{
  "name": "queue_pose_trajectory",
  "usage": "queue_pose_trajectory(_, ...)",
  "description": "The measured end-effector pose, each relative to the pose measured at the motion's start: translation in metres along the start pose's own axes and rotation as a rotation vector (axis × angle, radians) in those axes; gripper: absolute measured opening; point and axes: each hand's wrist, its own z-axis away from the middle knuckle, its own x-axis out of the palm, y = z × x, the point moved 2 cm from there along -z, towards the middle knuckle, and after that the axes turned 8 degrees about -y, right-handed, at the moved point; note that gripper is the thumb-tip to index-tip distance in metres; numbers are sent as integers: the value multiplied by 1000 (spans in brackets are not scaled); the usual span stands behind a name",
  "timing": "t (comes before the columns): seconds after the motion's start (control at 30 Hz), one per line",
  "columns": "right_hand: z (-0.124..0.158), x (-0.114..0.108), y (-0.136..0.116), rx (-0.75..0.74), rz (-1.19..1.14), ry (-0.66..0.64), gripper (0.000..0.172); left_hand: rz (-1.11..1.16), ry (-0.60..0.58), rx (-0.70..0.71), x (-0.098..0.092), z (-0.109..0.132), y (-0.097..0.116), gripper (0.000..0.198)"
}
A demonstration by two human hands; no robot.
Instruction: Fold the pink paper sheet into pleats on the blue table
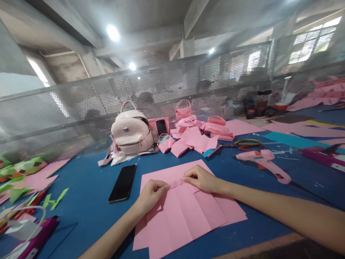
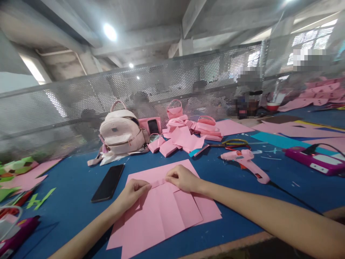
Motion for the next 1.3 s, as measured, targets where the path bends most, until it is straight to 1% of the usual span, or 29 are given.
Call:
queue_pose_trajectory(0.17, 0, 0, -1, -26, -27, -3, 41, -4, 33, 11, 1, 3, 1, 48)
queue_pose_trajectory(0.27, 0, 2, -4, -43, -45, -21, 39, 6, 46, 2, 1, 1, -1, 36)
queue_pose_trajectory(0.33, 0, 6, -7, -52, -59, -45, 37, 13, 36, -13, 3, 0, -1, 33)
queue_pose_trajectory(0.4, 1, 9, -11, -53, -75, -61, 32, 7, 26, -18, 5, 0, -1, 34)
queue_pose_trajectory(0.5, 3, 13, -15, -34, -113, -55, 21, -17, 28, -9, 8, 2, 1, 42)
queue_pose_trajectory(0.6, 0, 15, -17, -4, -164, -27, 18, -43, 65, -2, 9, 3, 2, 44)
queue_pose_trajectory(0.73, -11, 14, -15, 44, -224, 24, 12, -72, 106, -3, 8, -1, 2, 44)
queue_pose_trajectory(0.83, -21, 15, -13, 79, -227, 58, 9, -90, 140, -17, 6, -6, -1, 44)
queue_pose_trajectory(0.93, -25, 18, -14, 103, -215, 74, 9, -111, 146, -31, 3, -10, -5, 39)
queue_pose_trajectory(1.07, -22, 23, -18, 122, -233, 66, 8, -124, 134, -33, 1, -9, -8, 35)
queue_pose_trajectory(1.2, -20, 22, -18, 111, -271, 50, 15, -98, 155, -24, 0, -5, -5, 40)
queue_pose_trajectory(1.3, -20, 17, -14, 104, -272, 61, 21, -48, 180, -14, 2, -3, -3, 37)
